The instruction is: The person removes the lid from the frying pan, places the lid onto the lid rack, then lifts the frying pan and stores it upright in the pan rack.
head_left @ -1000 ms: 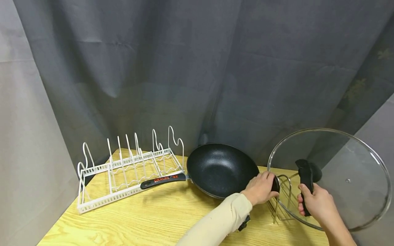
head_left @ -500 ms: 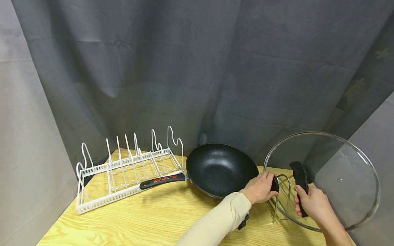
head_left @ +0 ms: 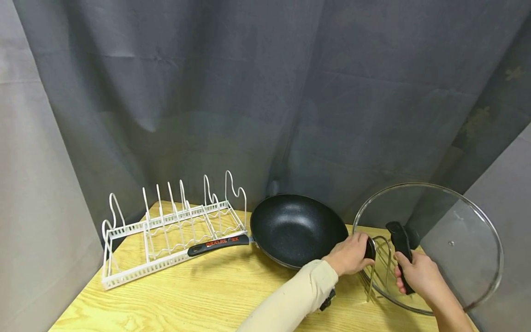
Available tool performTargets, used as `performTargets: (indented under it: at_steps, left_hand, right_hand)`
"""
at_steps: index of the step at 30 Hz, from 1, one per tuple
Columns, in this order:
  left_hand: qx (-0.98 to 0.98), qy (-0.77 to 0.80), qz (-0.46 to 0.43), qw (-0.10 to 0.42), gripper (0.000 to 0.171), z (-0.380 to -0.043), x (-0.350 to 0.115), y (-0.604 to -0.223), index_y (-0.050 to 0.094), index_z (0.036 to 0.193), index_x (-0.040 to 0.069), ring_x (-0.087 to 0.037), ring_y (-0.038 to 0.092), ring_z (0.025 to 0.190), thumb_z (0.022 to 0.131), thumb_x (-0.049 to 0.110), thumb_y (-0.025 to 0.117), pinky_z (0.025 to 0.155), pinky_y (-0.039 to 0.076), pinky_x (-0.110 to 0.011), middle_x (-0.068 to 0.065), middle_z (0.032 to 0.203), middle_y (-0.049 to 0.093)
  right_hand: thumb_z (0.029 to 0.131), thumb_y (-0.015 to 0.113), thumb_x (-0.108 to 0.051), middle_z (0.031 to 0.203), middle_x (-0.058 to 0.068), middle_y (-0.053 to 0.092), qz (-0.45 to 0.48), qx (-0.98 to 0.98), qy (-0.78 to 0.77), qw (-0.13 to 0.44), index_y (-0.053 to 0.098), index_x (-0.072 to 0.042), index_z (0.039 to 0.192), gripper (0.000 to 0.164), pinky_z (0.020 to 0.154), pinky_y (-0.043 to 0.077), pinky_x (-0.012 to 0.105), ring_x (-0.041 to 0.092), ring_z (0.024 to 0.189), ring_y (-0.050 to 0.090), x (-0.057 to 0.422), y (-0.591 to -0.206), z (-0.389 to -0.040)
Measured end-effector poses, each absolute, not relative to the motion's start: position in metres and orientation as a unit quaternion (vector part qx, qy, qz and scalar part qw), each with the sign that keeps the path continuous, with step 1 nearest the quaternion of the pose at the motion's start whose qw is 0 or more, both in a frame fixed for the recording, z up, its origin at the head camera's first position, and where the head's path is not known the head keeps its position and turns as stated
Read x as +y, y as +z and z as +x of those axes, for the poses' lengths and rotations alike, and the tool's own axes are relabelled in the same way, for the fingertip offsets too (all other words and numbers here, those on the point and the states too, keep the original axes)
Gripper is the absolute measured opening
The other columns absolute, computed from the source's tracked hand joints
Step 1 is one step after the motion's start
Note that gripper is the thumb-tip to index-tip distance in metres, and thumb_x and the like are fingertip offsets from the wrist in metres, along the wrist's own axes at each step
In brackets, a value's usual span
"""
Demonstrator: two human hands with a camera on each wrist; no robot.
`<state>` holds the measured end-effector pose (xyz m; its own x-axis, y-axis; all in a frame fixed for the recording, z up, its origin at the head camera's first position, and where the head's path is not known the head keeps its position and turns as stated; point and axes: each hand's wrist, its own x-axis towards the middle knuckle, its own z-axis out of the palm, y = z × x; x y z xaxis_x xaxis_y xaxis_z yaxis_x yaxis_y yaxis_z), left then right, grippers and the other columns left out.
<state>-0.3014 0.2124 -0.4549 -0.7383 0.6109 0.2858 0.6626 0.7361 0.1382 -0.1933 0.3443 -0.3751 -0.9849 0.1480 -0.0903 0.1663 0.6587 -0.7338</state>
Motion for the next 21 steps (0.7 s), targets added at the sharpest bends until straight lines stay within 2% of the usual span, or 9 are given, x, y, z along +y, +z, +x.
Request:
performTargets:
  at_steps: [14, 21]
  left_hand:
    - [-0.921, -0.113, -0.354, 0.118, 0.059, -0.303, 0.214, -0.456, 0.039, 0.131, 0.018, -0.002, 0.047, 0.107, 0.088, 0.054, 0.057, 0.084, 0.043, -0.014, 0.007, 0.118, 0.045]
    - [-0.921, -0.111, -0.354, 0.118, 0.060, -0.301, 0.212, -0.456, 0.039, 0.132, 0.017, -0.002, 0.047, 0.107, 0.088, 0.055, 0.056, 0.085, 0.042, -0.014, 0.007, 0.118, 0.044]
  right_hand:
    - [0.104, 0.030, -0.032, 0.065, 0.009, 0.055, 0.077, 0.906, -0.415, 0.035, 0.043, 0.005, 0.097, 0.040, 0.050, 0.050, 0.040, 0.021, 0.048, 0.056, 0.347, -0.369, -0.201]
    - [0.104, 0.028, -0.029, 0.068, 0.010, 0.054, 0.077, 0.899, -0.428, 0.057, 0.040, 0.005, 0.101, 0.036, 0.051, 0.050, 0.040, 0.020, 0.050, 0.055, 0.345, -0.365, -0.204]
